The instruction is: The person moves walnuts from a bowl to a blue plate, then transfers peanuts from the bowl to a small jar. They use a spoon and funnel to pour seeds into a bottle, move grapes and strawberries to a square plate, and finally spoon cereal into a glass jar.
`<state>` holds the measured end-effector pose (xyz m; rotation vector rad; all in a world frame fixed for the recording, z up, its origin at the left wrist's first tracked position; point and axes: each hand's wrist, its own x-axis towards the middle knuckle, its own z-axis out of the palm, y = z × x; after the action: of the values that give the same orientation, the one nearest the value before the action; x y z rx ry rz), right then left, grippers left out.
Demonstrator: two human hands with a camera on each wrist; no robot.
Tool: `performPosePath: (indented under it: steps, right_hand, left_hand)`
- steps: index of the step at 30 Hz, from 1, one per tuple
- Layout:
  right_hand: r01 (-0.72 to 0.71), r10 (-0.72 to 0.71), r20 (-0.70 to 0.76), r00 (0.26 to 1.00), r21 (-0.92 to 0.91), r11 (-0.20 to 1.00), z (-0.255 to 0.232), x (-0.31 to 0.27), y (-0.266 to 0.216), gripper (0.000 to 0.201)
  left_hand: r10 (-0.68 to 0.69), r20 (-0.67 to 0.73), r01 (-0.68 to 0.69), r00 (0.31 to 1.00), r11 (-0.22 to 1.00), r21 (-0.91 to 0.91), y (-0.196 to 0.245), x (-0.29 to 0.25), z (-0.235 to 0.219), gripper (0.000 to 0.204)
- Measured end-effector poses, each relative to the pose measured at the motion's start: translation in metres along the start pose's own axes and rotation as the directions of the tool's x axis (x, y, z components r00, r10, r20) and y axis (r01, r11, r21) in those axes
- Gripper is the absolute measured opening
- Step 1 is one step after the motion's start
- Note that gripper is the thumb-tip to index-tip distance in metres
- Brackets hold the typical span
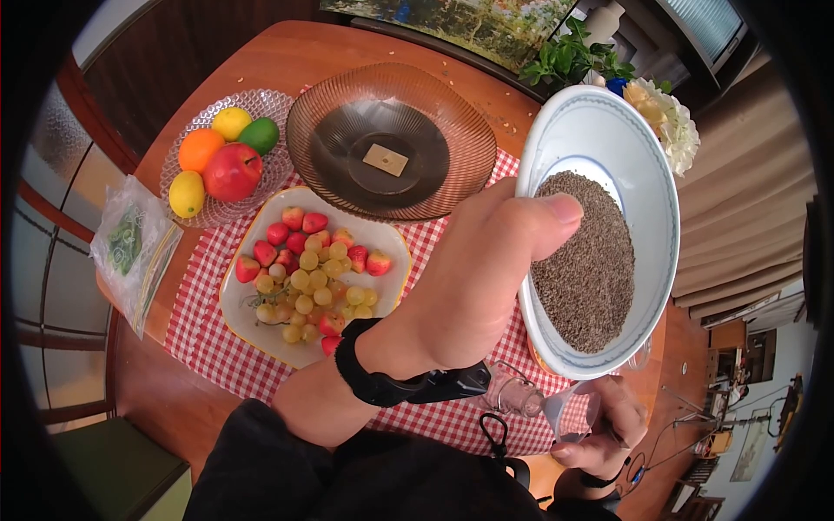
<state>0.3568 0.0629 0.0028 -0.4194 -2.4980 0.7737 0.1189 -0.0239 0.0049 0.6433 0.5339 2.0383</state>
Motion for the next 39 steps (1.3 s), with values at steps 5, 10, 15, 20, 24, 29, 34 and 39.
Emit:
performPosePath:
  steps: [5, 10, 15, 20, 24, 29, 34, 39]
  right_hand:
    - [0.037, -0.033, -0.053, 0.998, 0.071, 0.997, 0.0023, -0.0004, 0.0023, 0.076]
    - [0.02, -0.015, -0.037, 0.999, 0.137, 0.99, -0.0001, -0.0044, 0.0069, 0.077]
    - [0.083, -0.083, -0.041, 0.996, -0.015, 0.996, -0.0004, -0.0012, 0.0045, 0.081]
    - [0.049, -0.047, -0.044, 0.998, 0.044, 0.998, 0.0008, -0.0026, 0.0052, 0.08]
    - [0.061, -0.057, -0.061, 0.996, 0.059, 0.996, -0.0013, -0.0033, 0.0042, 0.079]
    - [0.056, -0.055, -0.043, 0.998, 0.035, 0.998, -0.002, -0.0013, 0.0005, 0.08]
    - [0.052, -0.049, -0.048, 0.998, 0.067, 0.996, -0.0018, -0.0021, 0.001, 0.08]
    - [0.063, -0.06, -0.046, 0.997, 0.065, 0.996, -0.0015, -0.0011, 0.001, 0.08]
  left_hand:
    - [-0.018, 0.018, 0.018, 1.0, 1.0, 0.015, 0.0019, -0.0012, -0.0027, 0.034]
    - [-0.008, 0.009, 0.008, 1.0, 0.999, 0.032, 0.0016, -0.0009, -0.0021, 0.035]
    - [-0.023, 0.028, 0.023, 0.999, 0.999, -0.028, 0.0035, -0.0017, -0.0015, 0.035]
    - [-0.014, 0.024, 0.014, 1.0, 1.0, -0.02, 0.0026, -0.0009, -0.001, 0.035]
    - [0.012, -0.001, -0.012, 1.0, 1.0, -0.018, -0.002, 0.001, -0.0005, 0.034]
    - [-0.001, -0.008, 0.001, 1.0, 0.999, -0.036, -0.0014, 0.0002, 0.0005, 0.034]
    - [-0.012, 0.02, 0.012, 1.0, 1.0, 0.016, 0.0016, -0.001, -0.0038, 0.034]
    - [-0.008, 0.022, 0.007, 1.0, 1.0, 0.018, 0.0024, -0.0011, -0.0032, 0.034]
